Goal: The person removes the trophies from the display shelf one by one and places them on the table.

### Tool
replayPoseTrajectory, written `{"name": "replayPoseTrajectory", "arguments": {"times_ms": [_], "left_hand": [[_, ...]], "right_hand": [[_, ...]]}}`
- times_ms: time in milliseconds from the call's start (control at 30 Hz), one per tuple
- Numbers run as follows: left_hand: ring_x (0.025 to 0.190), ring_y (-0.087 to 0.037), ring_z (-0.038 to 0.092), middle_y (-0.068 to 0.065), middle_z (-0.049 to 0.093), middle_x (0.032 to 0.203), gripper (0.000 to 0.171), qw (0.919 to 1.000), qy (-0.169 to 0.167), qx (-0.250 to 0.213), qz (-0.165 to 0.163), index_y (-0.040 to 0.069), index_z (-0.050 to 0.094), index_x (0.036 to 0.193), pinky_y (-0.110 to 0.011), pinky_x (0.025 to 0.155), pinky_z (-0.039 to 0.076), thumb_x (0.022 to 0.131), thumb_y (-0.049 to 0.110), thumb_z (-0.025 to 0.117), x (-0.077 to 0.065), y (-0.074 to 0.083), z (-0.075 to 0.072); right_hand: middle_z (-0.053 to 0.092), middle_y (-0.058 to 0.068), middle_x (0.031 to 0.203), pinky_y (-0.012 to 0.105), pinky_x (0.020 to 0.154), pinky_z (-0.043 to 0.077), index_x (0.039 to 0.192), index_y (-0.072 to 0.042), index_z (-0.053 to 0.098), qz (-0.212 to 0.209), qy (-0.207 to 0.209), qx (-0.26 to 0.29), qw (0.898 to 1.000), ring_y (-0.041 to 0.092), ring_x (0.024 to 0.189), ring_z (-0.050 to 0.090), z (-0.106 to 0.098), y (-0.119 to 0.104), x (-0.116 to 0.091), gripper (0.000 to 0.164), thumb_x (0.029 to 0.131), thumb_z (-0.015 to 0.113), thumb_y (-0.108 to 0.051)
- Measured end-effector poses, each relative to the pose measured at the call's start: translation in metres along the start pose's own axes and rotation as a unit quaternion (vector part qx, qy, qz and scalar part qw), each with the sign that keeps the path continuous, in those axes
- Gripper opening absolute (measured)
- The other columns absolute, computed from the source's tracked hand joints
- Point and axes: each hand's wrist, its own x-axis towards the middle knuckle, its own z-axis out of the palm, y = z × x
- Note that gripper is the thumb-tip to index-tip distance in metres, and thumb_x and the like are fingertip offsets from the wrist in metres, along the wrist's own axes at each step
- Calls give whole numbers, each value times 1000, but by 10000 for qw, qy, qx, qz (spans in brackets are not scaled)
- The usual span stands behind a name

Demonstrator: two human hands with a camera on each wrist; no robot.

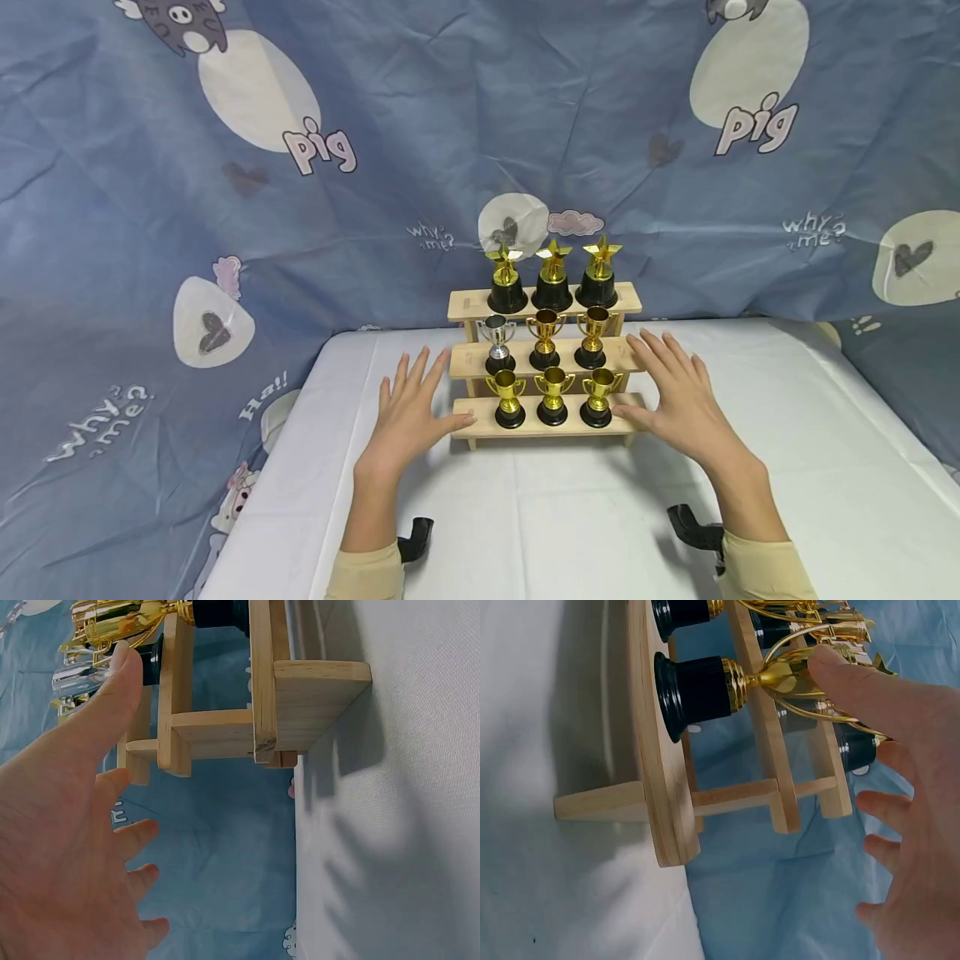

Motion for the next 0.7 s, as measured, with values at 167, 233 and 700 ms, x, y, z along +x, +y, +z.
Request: {"name": "replayPoseTrajectory", "arguments": {"times_ms": [167, 233, 700], "left_hand": [[156, -34, -9, -4, 6, 170, 108, 10000, -60, -29, -7, 45, 3, 157, -68, 120, -4, 78, 64, 74, 2, 1, 0], [156, -34, -8, -5, 7, 169, 108, 10000, -56, -45, -4, 45, 3, 158, -68, 120, -3, 78, 64, 74, 1, 1, 0], [156, -38, -2, -6, 9, 169, 111, 9997, -190, 72, -98, 38, 3, 160, -70, 119, 0, 77, 67, 73, 3, -1, 4]], "right_hand": [[28, 11, 164, 75, 114, 7, 158, -22, 28, -98, -1, 189, 9998, 40, 153, 15, 1, -1, 2, 101, 76, 83, -44], [30, 11, 163, 76, 114, 7, 157, -21, 30, -125, 6, 285, 9995, 39, 153, 16, 1, -2, 2, 99, 77, 83, -44], [35, 10, 160, 69, 119, 5, 157, -25, 30, 8, -168, 693, 9975, 38, 152, 20, 5, -5, 3, 98, 78, 84, -41]]}}
